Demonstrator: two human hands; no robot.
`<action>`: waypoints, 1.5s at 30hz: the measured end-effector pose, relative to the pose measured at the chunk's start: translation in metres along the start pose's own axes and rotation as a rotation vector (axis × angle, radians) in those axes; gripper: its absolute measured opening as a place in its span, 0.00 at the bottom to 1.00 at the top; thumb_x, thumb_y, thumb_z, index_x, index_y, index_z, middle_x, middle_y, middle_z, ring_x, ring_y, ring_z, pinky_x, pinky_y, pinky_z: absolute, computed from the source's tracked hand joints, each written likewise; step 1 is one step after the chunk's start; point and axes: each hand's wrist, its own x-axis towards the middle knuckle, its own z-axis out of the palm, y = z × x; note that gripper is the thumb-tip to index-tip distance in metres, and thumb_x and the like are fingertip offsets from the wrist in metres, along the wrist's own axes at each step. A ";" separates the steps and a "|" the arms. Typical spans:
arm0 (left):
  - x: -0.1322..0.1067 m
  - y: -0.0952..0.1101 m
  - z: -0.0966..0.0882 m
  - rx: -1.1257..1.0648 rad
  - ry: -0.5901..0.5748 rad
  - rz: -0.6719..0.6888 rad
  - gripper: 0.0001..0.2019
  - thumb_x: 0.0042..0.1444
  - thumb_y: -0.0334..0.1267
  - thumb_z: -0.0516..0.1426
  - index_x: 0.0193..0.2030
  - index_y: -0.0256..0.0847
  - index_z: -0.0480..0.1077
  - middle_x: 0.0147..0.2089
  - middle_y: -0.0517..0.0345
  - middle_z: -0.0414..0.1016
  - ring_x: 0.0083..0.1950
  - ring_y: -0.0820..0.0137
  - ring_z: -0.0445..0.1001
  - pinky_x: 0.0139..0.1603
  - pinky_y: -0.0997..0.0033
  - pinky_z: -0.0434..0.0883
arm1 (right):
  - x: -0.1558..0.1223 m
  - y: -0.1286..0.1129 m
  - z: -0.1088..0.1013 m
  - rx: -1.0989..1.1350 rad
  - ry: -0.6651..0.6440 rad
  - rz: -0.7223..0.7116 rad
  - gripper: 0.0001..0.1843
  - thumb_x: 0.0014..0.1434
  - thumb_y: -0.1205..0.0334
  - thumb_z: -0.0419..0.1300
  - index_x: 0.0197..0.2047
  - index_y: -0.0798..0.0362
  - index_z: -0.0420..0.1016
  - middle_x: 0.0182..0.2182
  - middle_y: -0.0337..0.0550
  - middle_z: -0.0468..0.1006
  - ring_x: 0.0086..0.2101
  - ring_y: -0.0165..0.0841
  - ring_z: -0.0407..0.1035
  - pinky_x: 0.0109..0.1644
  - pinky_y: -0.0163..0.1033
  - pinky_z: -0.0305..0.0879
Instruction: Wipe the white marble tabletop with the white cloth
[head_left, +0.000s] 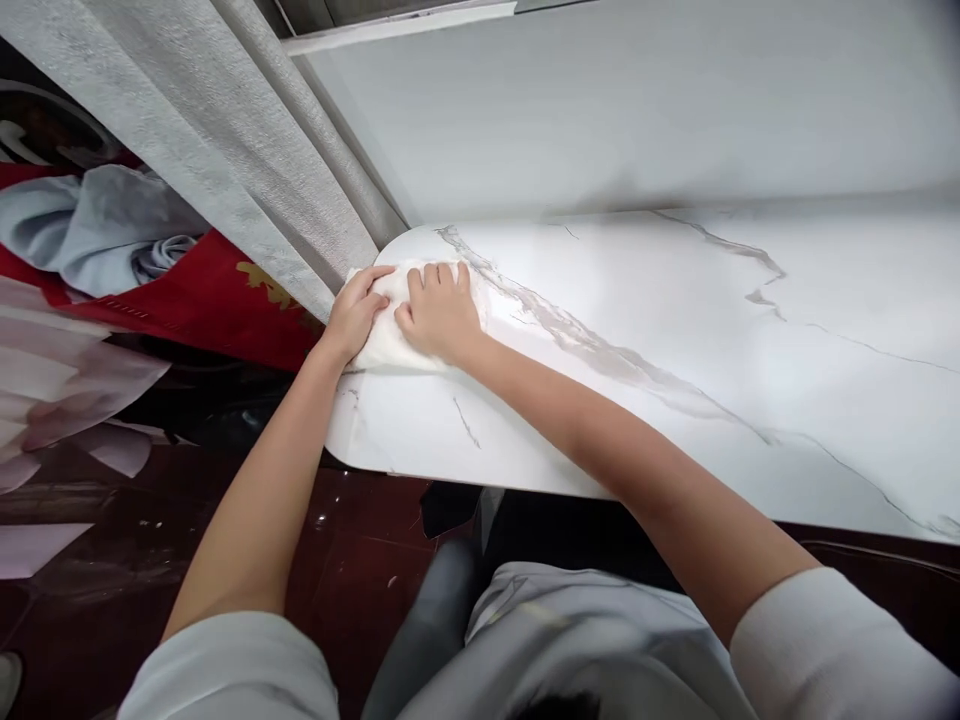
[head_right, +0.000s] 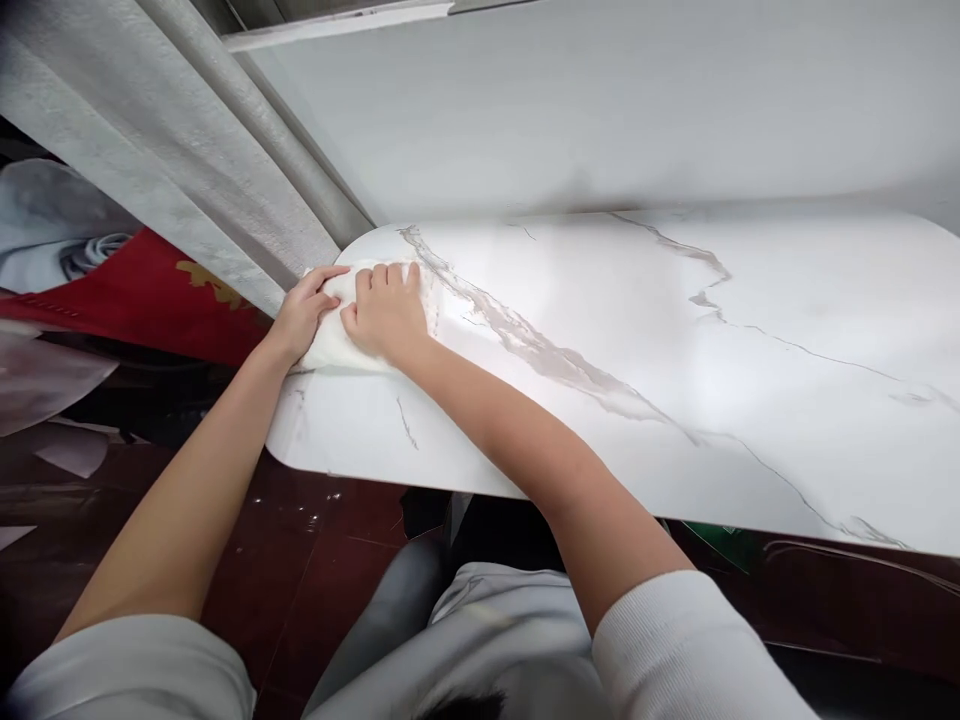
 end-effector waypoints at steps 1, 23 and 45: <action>-0.012 0.001 -0.005 0.010 0.000 -0.005 0.28 0.48 0.37 0.51 0.57 0.41 0.72 0.61 0.54 0.73 0.63 0.56 0.68 0.69 0.57 0.61 | -0.008 -0.007 -0.001 0.007 0.002 -0.009 0.25 0.69 0.59 0.43 0.60 0.66 0.66 0.55 0.61 0.69 0.57 0.50 0.60 0.69 0.62 0.42; -0.134 0.042 -0.005 0.408 0.010 -0.061 0.26 0.57 0.36 0.43 0.62 0.45 0.65 0.63 0.52 0.70 0.67 0.58 0.64 0.71 0.49 0.54 | -0.106 -0.035 -0.031 0.068 -0.064 -0.165 0.28 0.70 0.57 0.45 0.66 0.66 0.62 0.58 0.61 0.67 0.59 0.53 0.57 0.68 0.63 0.43; 0.050 0.085 0.107 0.285 0.045 -0.003 0.22 0.58 0.32 0.47 0.56 0.50 0.70 0.62 0.54 0.71 0.66 0.57 0.65 0.72 0.52 0.52 | 0.016 0.131 -0.025 0.139 -0.036 0.096 0.21 0.67 0.60 0.45 0.57 0.60 0.67 0.57 0.56 0.69 0.60 0.47 0.59 0.68 0.60 0.41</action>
